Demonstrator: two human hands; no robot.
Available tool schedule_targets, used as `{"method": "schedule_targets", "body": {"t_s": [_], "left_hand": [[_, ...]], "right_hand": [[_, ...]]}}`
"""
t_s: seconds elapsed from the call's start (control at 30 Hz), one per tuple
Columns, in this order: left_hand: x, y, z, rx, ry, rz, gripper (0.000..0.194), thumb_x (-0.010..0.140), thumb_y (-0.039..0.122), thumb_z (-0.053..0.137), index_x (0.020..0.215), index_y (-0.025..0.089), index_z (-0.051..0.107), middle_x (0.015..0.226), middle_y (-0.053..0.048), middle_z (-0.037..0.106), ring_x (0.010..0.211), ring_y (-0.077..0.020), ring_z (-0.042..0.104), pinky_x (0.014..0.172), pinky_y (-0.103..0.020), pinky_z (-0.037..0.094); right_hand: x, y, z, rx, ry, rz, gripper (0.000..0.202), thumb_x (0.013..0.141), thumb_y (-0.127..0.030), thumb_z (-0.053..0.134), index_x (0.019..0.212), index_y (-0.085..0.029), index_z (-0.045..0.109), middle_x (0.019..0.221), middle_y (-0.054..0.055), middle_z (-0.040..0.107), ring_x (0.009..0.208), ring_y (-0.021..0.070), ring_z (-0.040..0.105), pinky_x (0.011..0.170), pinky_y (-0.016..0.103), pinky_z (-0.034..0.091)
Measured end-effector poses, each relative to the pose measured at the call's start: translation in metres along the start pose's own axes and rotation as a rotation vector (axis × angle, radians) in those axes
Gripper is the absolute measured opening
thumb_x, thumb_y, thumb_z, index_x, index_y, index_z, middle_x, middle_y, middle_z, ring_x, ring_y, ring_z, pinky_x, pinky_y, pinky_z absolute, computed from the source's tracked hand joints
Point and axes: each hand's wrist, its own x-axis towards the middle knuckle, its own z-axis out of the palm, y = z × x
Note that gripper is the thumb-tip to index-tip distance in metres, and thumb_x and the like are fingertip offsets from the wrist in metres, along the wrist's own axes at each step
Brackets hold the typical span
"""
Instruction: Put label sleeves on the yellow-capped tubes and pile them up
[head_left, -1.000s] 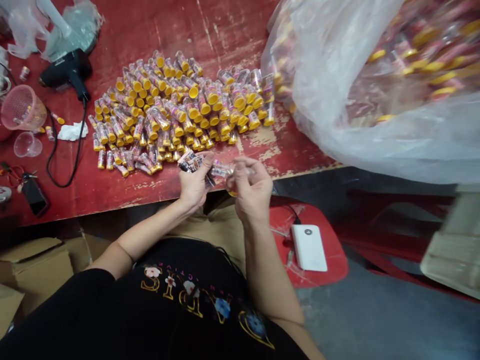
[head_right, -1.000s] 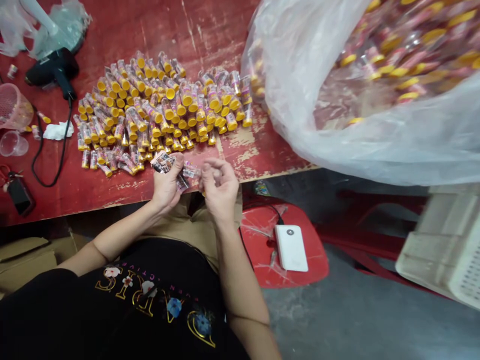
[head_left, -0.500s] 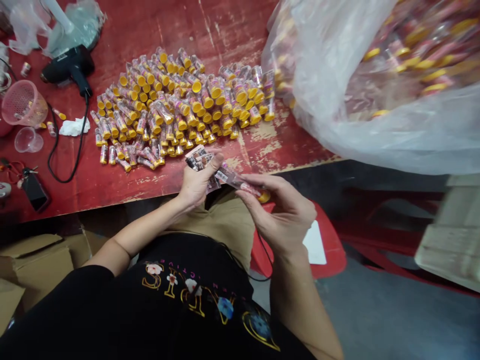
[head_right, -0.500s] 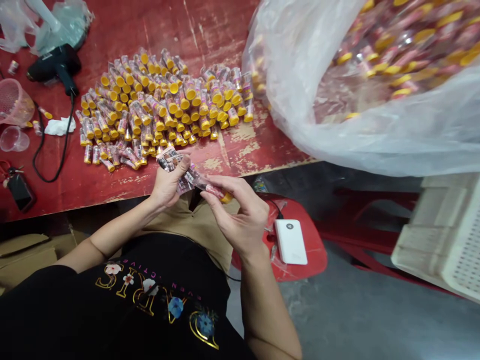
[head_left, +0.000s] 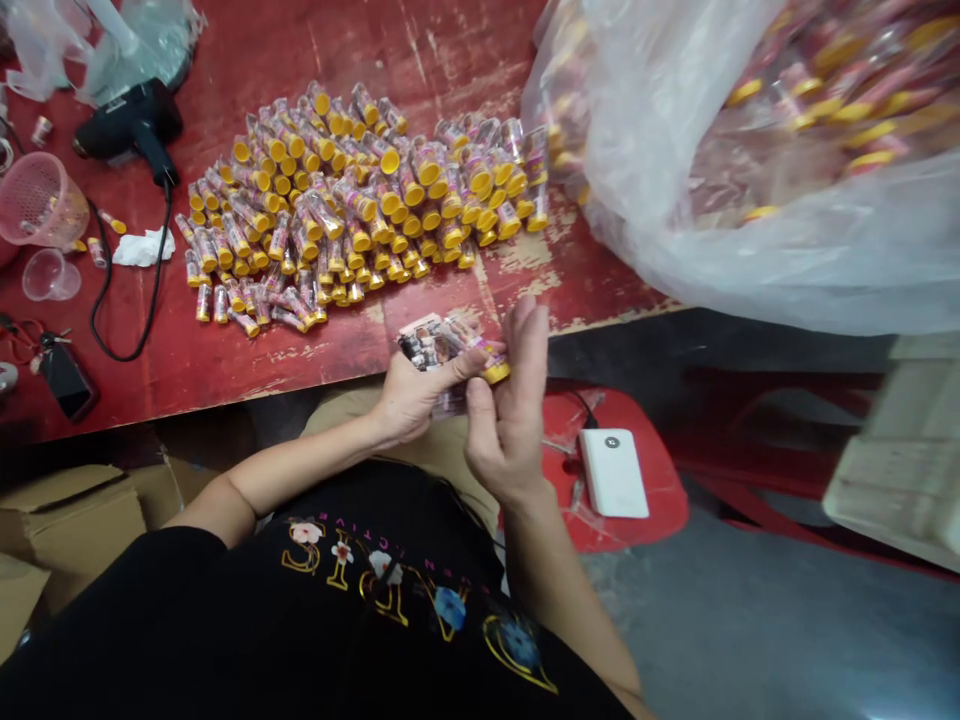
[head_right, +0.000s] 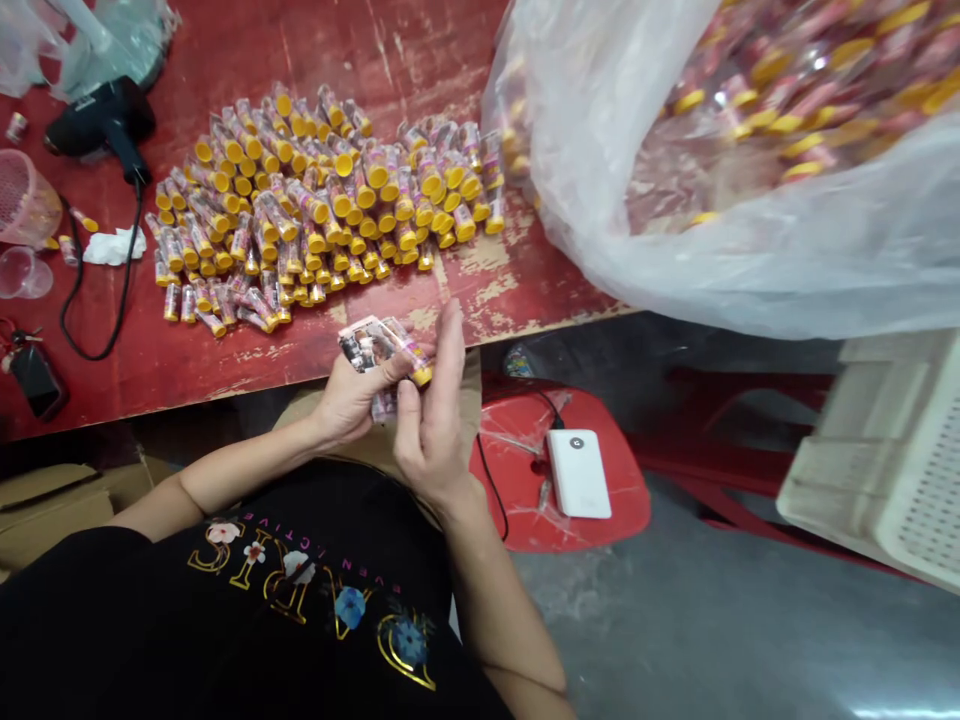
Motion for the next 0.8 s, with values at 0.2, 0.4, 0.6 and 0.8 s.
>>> {"method": "schedule_targets", "body": {"t_s": [0.2, 0.4, 0.6, 0.8], "left_hand": [[0.001, 0.012, -0.008, 0.029, -0.045, -0.064, 0.076, 0.047, 0.049, 0.100, 0.109, 0.017, 0.070, 0.096, -0.007, 0.077, 0.102, -0.0278, 0.075, 0.093, -0.043, 0.060], [0.000, 0.016, -0.006, -0.004, -0.041, -0.068, 0.076, 0.046, 0.043, 0.102, 0.110, 0.018, 0.071, 0.098, -0.005, 0.076, 0.101, -0.0265, 0.074, 0.089, -0.040, 0.062], [0.007, 0.019, -0.012, -0.034, 0.010, -0.092, 0.067, 0.053, 0.033, 0.101, 0.111, 0.018, 0.070, 0.095, -0.004, 0.077, 0.105, -0.0277, 0.075, 0.096, -0.045, 0.061], [0.024, 0.031, -0.021, -0.191, 0.095, -0.028, 0.039, 0.078, 0.030, 0.088, 0.108, 0.015, 0.068, 0.104, -0.009, 0.078, 0.110, -0.0281, 0.075, 0.103, -0.047, 0.058]], "right_hand": [[0.011, -0.001, -0.022, -0.022, 0.075, -0.102, 0.048, 0.094, -0.017, 0.066, 0.138, -0.034, 0.066, 0.136, 0.004, 0.070, 0.128, 0.0251, 0.068, 0.113, 0.052, 0.055], [0.015, -0.004, -0.006, -0.037, 0.266, -0.129, 0.041, 0.087, -0.009, 0.073, 0.120, -0.032, 0.077, 0.117, 0.003, 0.078, 0.105, 0.0221, 0.076, 0.093, 0.044, 0.064], [0.020, 0.003, 0.004, -0.106, 0.278, -0.143, 0.039, 0.087, -0.013, 0.075, 0.121, -0.032, 0.077, 0.119, 0.004, 0.077, 0.106, 0.0233, 0.075, 0.093, 0.045, 0.064], [0.066, 0.028, 0.024, -0.062, 0.283, -0.187, 0.026, 0.092, -0.020, 0.071, 0.116, -0.029, 0.078, 0.118, 0.005, 0.076, 0.106, 0.0226, 0.074, 0.097, 0.048, 0.062]]}}
